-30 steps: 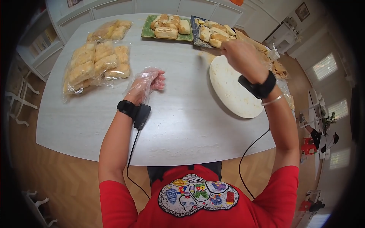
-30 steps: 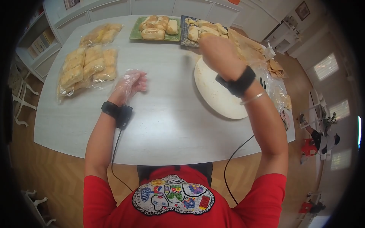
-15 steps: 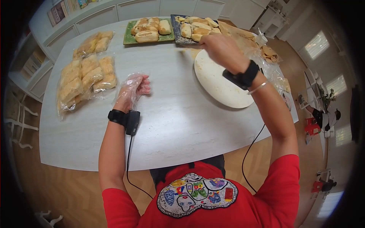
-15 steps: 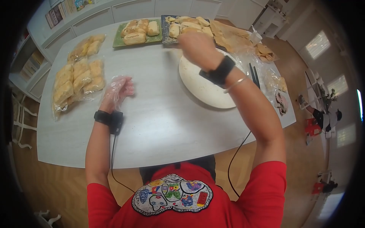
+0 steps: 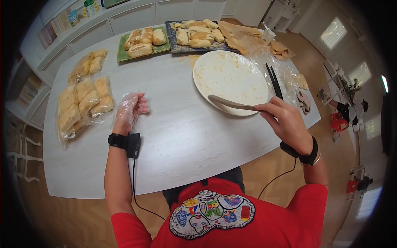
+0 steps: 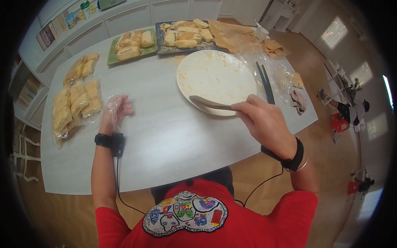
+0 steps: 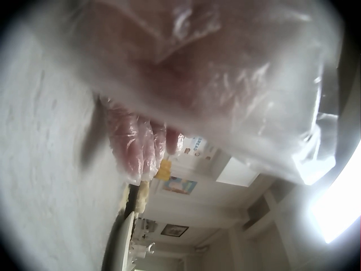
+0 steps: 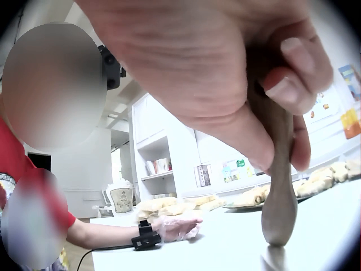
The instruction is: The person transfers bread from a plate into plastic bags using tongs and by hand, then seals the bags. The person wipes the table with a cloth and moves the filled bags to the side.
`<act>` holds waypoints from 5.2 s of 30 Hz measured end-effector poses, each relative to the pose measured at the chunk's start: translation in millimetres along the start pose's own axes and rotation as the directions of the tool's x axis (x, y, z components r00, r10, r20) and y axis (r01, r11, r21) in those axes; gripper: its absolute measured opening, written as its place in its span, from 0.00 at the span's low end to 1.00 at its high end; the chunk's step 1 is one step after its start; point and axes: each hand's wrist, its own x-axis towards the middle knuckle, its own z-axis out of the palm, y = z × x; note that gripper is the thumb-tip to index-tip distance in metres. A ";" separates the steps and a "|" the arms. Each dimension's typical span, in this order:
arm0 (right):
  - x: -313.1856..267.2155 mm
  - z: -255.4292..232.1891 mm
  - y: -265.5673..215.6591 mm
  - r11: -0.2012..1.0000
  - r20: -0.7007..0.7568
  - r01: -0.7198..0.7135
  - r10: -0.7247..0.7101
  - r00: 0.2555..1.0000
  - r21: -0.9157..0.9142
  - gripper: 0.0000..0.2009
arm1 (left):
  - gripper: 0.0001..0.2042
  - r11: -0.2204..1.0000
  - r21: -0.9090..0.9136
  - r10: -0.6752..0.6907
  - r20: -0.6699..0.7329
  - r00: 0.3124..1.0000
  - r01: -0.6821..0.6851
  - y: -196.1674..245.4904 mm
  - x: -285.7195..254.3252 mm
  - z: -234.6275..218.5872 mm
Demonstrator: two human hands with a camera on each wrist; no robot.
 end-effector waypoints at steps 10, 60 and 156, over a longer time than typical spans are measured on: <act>107.6 78.3 77.5 0.987 -0.180 -0.037 0.009 0.984 -0.153 0.06 | 0.13 1.000 -0.031 0.006 0.019 1.000 -0.005 -7.7 5.6 -10.9; 64.7 24.1 182.5 0.925 -0.138 -0.344 0.366 0.920 0.161 0.11 | 0.12 1.000 -0.013 -0.023 0.025 0.999 0.023 -12.9 10.8 -21.3; -123.0 45.1 79.8 0.987 0.227 0.002 -0.038 0.973 0.158 0.27 | 0.18 0.949 0.184 0.280 -0.118 0.953 -0.256 64.0 -62.0 -57.1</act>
